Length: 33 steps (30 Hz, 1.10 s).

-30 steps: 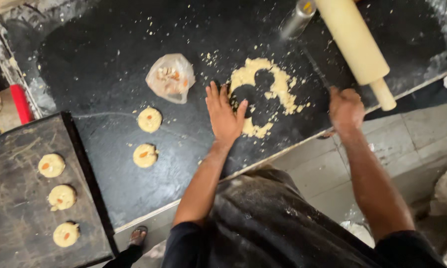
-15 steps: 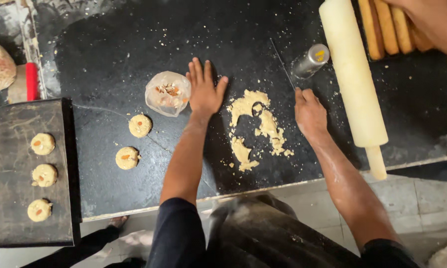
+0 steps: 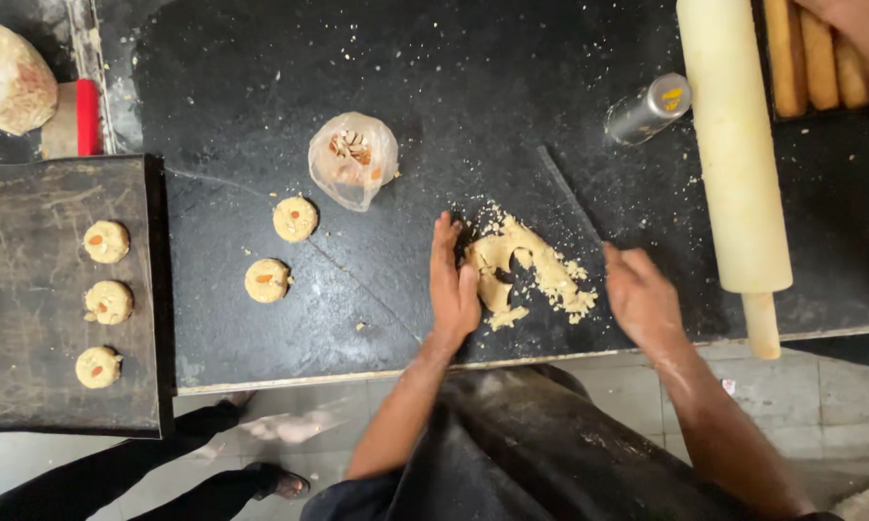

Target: The person prepares cookie dough by cutting circular shapes from a flattened dough sheet using a round cutter. They place almonds on the cut dough circles and arrange them on a baking tray. The person also gathers and reuses leftover dough pieces.

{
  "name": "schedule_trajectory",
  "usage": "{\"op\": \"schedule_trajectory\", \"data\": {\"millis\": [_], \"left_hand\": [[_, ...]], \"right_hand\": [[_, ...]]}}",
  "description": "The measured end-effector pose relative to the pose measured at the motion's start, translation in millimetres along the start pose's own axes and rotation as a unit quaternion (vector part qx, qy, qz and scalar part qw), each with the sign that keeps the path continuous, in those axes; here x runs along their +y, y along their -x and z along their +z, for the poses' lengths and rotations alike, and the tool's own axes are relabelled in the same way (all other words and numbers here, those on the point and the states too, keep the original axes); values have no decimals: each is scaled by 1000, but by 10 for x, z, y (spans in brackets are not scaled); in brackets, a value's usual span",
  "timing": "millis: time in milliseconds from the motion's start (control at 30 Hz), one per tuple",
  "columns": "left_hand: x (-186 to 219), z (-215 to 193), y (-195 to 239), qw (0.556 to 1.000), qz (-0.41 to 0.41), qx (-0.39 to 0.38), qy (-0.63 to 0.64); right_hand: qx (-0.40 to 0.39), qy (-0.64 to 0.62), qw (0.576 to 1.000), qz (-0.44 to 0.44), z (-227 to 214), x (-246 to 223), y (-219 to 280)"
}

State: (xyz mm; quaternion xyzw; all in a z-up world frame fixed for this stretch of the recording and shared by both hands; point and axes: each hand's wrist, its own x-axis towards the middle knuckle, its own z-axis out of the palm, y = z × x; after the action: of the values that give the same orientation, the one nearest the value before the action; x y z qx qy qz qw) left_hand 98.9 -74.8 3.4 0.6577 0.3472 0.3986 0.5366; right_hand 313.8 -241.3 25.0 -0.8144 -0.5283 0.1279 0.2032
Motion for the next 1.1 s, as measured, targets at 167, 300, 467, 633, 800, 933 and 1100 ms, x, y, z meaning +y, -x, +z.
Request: {"op": "schedule_trajectory", "data": {"millis": [167, 300, 467, 633, 800, 933, 1100], "left_hand": [[20, 552, 55, 996, -2, 16, -88], [-132, 492, -107, 1000, -20, 15, 14], [-355, 37, -467, 985, 45, -164, 4], [-220, 270, -414, 944, 156, -263, -121], [-78, 143, -305, 974, -6, -227, 4], [-59, -55, -276, 995, -5, -23, -97], [-292, -480, -101, 999, 39, -23, 17]], "right_hand": [[11, 67, 997, -39, 295, -215, -49], [32, 102, 994, 37, 180, -115, -342], [-23, 132, 990, -37, 7, -258, -177], [20, 44, 995, -92, 647, -816, -101], [57, 70, 993, -71, 886, -829, -548], [53, 95, 988, -106, 975, -788, -696], [-5, 75, 996, -57, 1137, -626, -803]]}}
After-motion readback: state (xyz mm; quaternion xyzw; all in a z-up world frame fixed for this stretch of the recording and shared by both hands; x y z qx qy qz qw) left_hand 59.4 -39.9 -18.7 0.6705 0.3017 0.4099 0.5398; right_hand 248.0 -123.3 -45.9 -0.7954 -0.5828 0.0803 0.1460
